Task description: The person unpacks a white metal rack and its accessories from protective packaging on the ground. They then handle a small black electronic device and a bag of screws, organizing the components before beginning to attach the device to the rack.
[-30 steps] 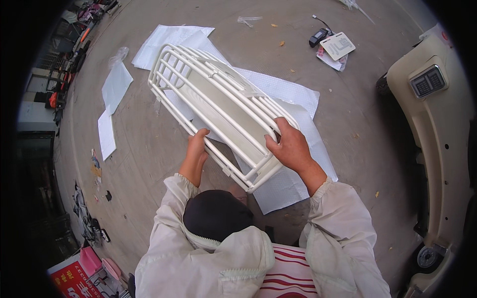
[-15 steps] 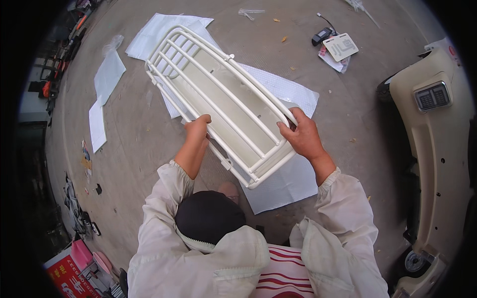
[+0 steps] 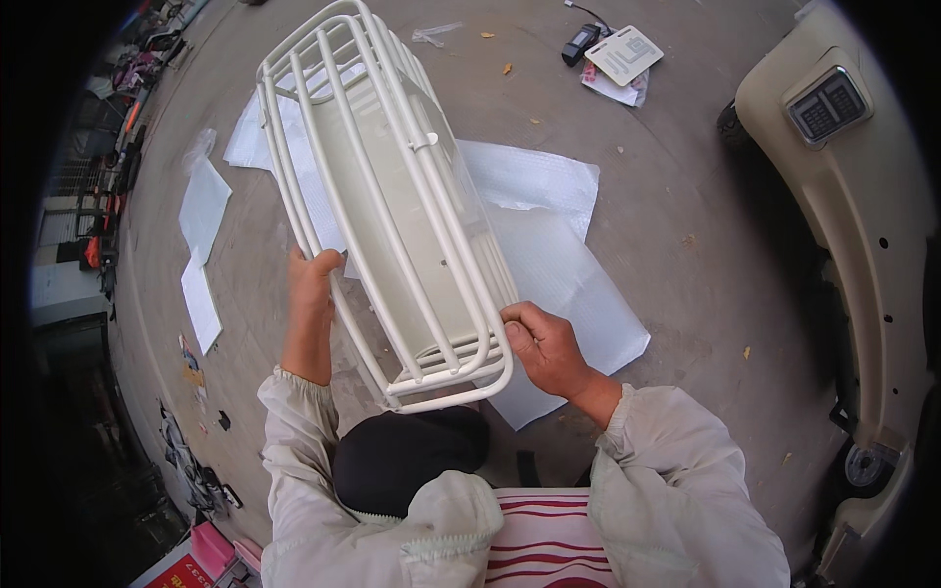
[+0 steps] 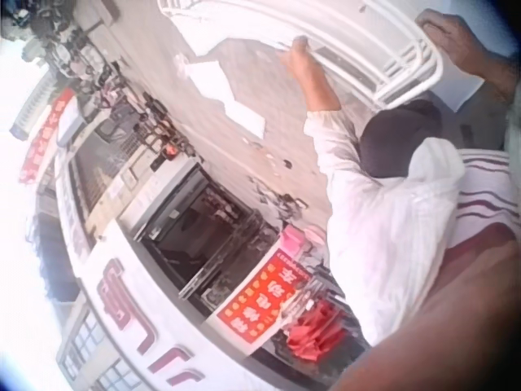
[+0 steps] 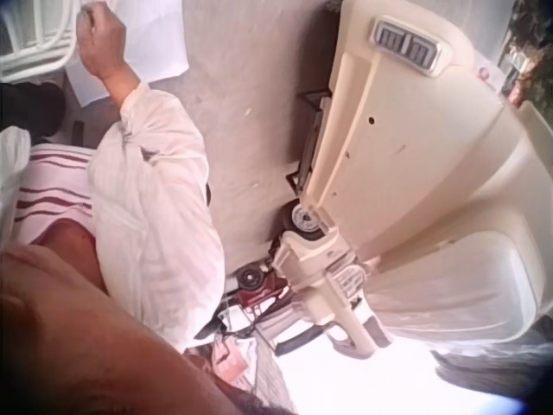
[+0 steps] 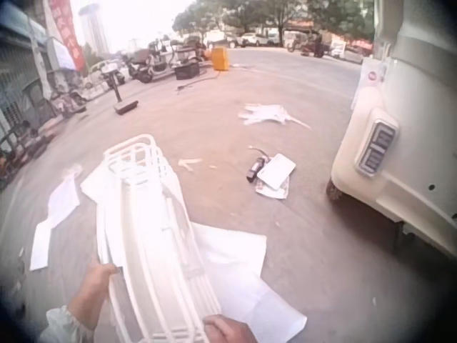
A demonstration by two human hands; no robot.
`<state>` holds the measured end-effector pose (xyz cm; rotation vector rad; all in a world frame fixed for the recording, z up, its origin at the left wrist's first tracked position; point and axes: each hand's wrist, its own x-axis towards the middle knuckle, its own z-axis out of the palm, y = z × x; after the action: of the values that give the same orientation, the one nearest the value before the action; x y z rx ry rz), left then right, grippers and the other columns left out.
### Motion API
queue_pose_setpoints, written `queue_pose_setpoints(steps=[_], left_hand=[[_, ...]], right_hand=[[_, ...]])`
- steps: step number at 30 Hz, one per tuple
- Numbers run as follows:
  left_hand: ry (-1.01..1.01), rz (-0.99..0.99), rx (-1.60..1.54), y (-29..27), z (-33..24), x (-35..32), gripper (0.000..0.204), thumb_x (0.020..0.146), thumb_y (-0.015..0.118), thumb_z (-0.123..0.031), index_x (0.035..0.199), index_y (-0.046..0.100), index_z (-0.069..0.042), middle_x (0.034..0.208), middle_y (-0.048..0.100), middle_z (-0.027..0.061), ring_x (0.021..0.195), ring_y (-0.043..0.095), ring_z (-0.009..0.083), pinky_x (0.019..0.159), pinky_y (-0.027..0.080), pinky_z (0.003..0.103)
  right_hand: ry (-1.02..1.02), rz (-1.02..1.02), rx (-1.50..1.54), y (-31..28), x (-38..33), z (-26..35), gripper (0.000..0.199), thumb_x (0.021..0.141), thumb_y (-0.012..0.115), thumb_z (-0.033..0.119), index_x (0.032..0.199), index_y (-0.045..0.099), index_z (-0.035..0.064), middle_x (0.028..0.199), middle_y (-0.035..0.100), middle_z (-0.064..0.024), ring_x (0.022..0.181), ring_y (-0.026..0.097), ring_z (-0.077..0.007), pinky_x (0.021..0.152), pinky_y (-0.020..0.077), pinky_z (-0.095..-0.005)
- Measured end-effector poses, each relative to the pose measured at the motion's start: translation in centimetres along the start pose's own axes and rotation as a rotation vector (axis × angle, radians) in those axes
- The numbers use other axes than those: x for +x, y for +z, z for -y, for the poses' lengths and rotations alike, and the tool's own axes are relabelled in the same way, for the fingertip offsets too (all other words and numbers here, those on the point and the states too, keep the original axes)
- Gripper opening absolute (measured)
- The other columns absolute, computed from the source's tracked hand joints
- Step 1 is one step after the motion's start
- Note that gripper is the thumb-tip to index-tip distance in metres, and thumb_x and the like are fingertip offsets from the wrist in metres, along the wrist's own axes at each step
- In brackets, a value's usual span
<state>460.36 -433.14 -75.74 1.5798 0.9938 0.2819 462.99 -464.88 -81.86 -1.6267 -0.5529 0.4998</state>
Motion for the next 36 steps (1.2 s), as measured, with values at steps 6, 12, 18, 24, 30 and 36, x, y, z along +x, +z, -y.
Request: queue_pose_setpoints(steps=[6,12,18,24,30,36], left_hand=[[0.253,-0.026,0.343,-2.7,-4.7,3.7,0.054,0.066,0.060,-0.004,0.118,0.049,0.007,0.090,0.054,0.0066,0.077,0.052,0.0137,0.074,0.045,0.025],[0.454,-0.098,0.612,-6.9,-9.5,5.6,0.064,0.062,0.059,-0.008,0.124,0.048,0.003,0.088,0.047,0.0035,0.075,0.046,0.0136,0.073,0.043,0.023],[0.433,-0.072,0.719,-13.3,-13.0,7.1,0.067,0.061,0.059,-0.008,0.126,0.049,0.004,0.091,0.050,0.0069,0.080,0.048,0.0153,0.078,0.043,0.022],[0.399,-0.060,0.658,-19.1,-14.5,8.2,0.069,0.061,0.059,-0.004,0.128,0.047,0.004,0.108,0.055,0.0123,0.097,0.054,0.0178,0.093,0.041,0.025],[0.326,-0.094,0.528,-22.4,-15.4,8.3,0.067,0.064,0.056,0.000,0.130,0.044,0.004,0.113,0.052,0.0120,0.104,0.052,0.0171,0.097,0.039,0.026],[0.276,-0.162,0.511,-22.2,-16.1,7.4,0.076,0.067,0.054,0.002,0.140,0.033,0.006,0.134,0.045,0.0186,0.133,0.041,0.0259,0.109,0.030,0.031]], right_hand=[[0.412,-0.387,-0.876,-7.9,0.1,-14.3,0.069,0.075,0.078,0.032,0.126,0.046,-0.0027,0.122,0.057,-0.0237,0.115,0.052,-0.0382,0.099,0.0367,-0.0483],[0.623,-0.072,-0.606,-8.8,1.5,-14.5,0.048,0.081,0.073,0.029,0.117,0.058,0.0009,0.101,0.070,-0.0146,0.092,0.067,-0.0284,0.086,0.0462,-0.0396],[0.421,-0.169,-0.118,-11.3,10.7,-4.6,0.024,0.092,0.063,0.018,0.107,0.065,0.0008,0.087,0.068,-0.0044,0.076,0.061,-0.0114,0.069,0.0487,-0.0286],[0.435,-0.401,0.004,-13.5,19.6,1.2,0.027,0.095,0.059,0.019,0.116,0.061,0.0014,0.094,0.066,-0.0001,0.078,0.056,-0.0094,0.073,0.0469,-0.0273],[0.419,-0.293,-0.074,-14.3,27.0,-1.5,0.029,0.096,0.057,0.020,0.120,0.060,0.0027,0.099,0.065,-0.0029,0.086,0.056,-0.0106,0.080,0.0452,-0.0275],[0.361,-0.112,-0.124,-14.4,37.6,-8.6,0.028,0.097,0.055,0.020,0.118,0.060,0.0022,0.098,0.064,-0.0015,0.086,0.056,-0.0096,0.079,0.0456,-0.0273]])
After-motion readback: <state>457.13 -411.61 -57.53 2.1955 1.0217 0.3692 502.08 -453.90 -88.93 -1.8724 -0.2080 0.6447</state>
